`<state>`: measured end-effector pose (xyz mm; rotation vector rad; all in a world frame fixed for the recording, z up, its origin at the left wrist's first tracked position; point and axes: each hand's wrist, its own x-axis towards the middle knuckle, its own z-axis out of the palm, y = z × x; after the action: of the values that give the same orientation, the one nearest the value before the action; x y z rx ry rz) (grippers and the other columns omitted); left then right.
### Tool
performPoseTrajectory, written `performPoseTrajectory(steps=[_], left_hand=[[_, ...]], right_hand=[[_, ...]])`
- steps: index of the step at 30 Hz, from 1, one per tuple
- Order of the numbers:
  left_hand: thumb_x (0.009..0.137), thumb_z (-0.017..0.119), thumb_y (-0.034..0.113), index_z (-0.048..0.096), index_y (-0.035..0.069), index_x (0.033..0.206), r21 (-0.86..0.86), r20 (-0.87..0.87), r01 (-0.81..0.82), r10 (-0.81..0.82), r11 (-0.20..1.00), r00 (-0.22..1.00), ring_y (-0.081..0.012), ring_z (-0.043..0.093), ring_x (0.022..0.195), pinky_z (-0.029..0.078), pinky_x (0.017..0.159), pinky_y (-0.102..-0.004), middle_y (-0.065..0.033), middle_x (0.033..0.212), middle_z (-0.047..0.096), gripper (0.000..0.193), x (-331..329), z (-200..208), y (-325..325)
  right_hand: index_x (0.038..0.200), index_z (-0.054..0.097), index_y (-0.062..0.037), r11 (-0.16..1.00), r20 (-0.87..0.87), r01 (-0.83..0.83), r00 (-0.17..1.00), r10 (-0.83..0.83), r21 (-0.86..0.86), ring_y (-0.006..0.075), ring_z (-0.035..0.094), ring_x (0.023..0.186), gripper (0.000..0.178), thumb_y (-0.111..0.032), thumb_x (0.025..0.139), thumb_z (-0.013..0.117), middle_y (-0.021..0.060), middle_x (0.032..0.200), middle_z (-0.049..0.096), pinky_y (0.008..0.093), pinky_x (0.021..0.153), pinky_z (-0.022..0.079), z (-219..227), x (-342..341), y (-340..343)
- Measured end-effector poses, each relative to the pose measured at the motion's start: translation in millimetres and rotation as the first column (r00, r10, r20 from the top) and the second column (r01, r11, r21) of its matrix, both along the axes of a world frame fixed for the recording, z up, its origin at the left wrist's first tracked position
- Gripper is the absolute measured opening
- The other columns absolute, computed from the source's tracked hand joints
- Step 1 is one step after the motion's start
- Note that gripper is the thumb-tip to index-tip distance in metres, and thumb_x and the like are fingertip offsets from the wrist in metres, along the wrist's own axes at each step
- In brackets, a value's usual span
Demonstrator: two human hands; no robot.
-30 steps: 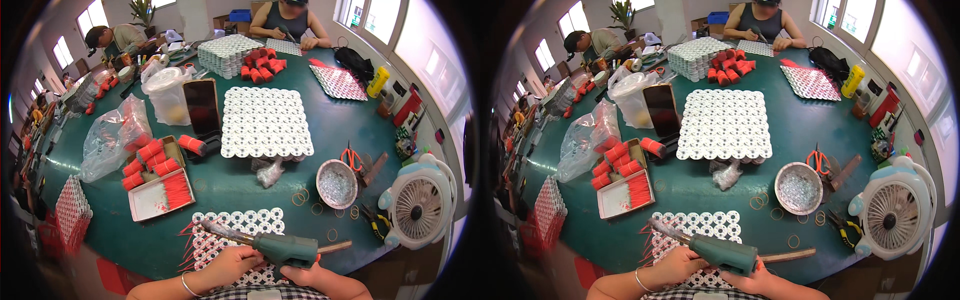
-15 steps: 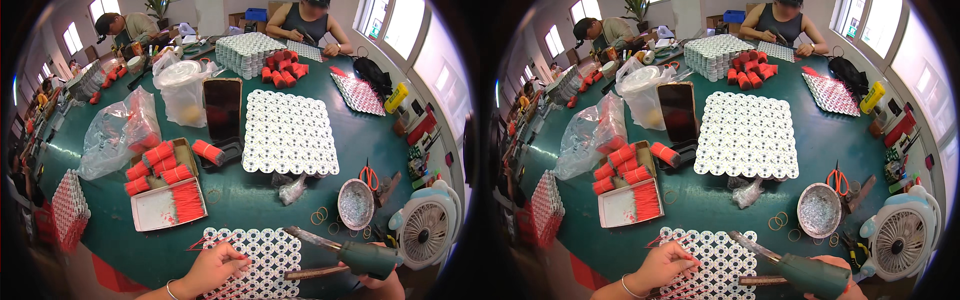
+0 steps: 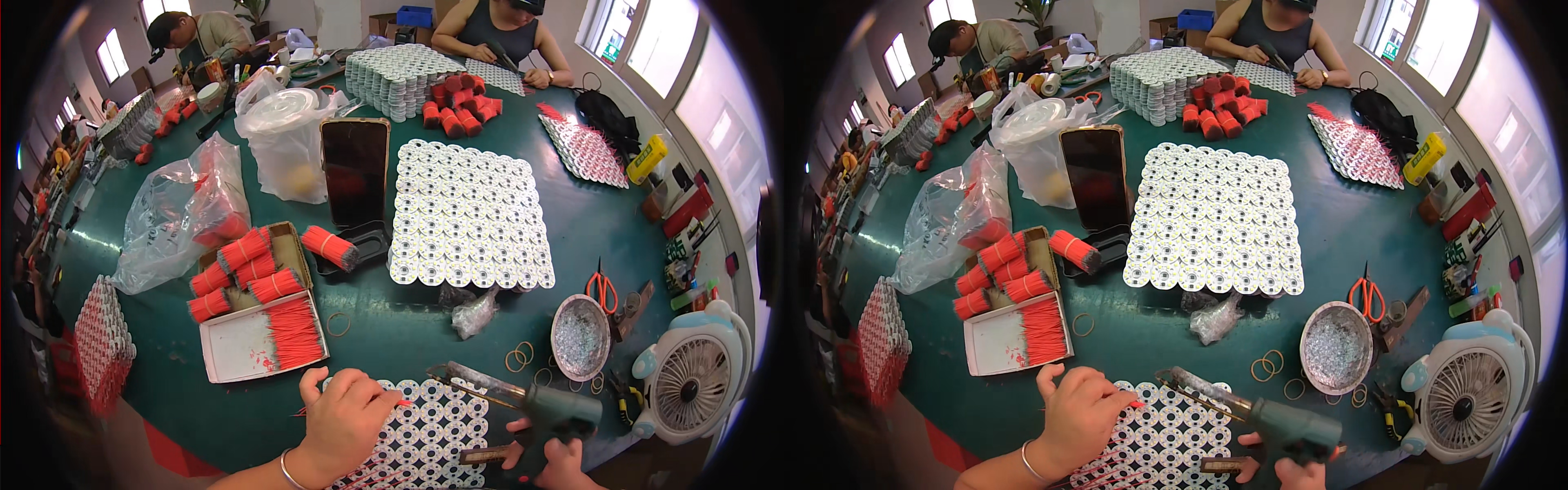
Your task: The person solders red wires onto round LED circuit board plates using a soldering iron. They take additional red wires from a box and solder them onto the plates.
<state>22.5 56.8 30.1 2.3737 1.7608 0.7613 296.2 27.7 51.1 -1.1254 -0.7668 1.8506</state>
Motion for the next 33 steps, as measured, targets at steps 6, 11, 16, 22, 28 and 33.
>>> performPoseTrajectory(steps=[6,11,16,22,28,33], left_hand=[[0.068,0.061,0.009,0.066,0.018,0.082,0.072,-0.083,-0.024,0.030,0.997,0.996,-0.0125,0.050,0.075,0.022,0.080,-0.0438,0.0061,0.065,0.049,0.018,-1,-14,-5],[0.075,0.062,0.019,0.062,0.018,0.076,0.094,-0.116,-0.004,0.015,0.996,0.993,-0.0102,0.050,0.073,0.023,0.079,-0.0400,0.0064,0.063,0.045,0.001,4,-16,-4],[0.074,0.063,0.019,0.059,0.017,0.069,0.079,-0.054,0.017,-0.013,0.997,0.998,-0.0115,0.050,0.072,0.024,0.078,-0.0406,0.0052,0.062,0.044,0.006,3,-19,-2],[0.065,0.067,0.014,0.062,0.015,0.071,0.052,0.024,0.032,-0.034,0.998,0.999,-0.0150,0.049,0.073,0.025,0.075,-0.0434,0.0041,0.064,0.046,0.008,1,-24,1],[0.069,0.062,0.014,0.064,0.015,0.075,0.006,0.026,0.036,-0.036,0.999,0.999,-0.0132,0.051,0.074,0.025,0.078,-0.0421,0.0042,0.064,0.046,0.007,0,-20,2],[0.069,0.062,0.014,0.064,0.015,0.076,-0.001,0.032,0.031,-0.031,1.000,0.999,-0.0132,0.050,0.075,0.025,0.079,-0.0420,0.0041,0.065,0.046,0.007,0,-20,2]], right_hand=[[0.097,0.058,-0.0014,0.934,0.550,-0.293,0.824,0.138,0.204,0.0155,0.054,0.067,0.035,-0.034,0.085,0.056,0.0064,0.080,0.061,0.0304,0.061,0.045,16,7,-9],[0.102,0.058,-0.0013,0.872,0.563,-0.343,0.820,0.098,0.349,0.0170,0.057,0.070,0.030,-0.026,0.084,0.057,0.0071,0.079,0.060,0.0314,0.064,0.046,2,-1,-12],[0.107,0.056,0.0000,0.844,0.702,-0.439,0.704,0.109,0.309,0.0200,0.060,0.077,0.028,-0.003,0.079,0.058,0.0100,0.086,0.062,0.0317,0.072,0.046,-6,0,-19],[0.106,0.056,0.0015,0.784,0.708,-0.430,0.706,-0.017,0.447,0.0234,0.060,0.085,0.028,-0.002,0.078,0.058,0.0128,0.094,0.063,0.0331,0.078,0.045,-15,-3,-15],[0.104,0.056,0.0034,0.736,0.709,-0.518,0.702,0.073,0.437,0.0262,0.060,0.094,0.025,-0.001,0.079,0.056,0.0140,0.099,0.064,0.0346,0.088,0.038,-2,-17,-1],[0.105,0.054,0.0039,0.814,0.641,-0.432,0.761,0.097,0.389,0.0262,0.060,0.093,0.029,-0.002,0.077,0.060,0.0145,0.098,0.064,0.0349,0.087,0.040,-9,-15,-8]])
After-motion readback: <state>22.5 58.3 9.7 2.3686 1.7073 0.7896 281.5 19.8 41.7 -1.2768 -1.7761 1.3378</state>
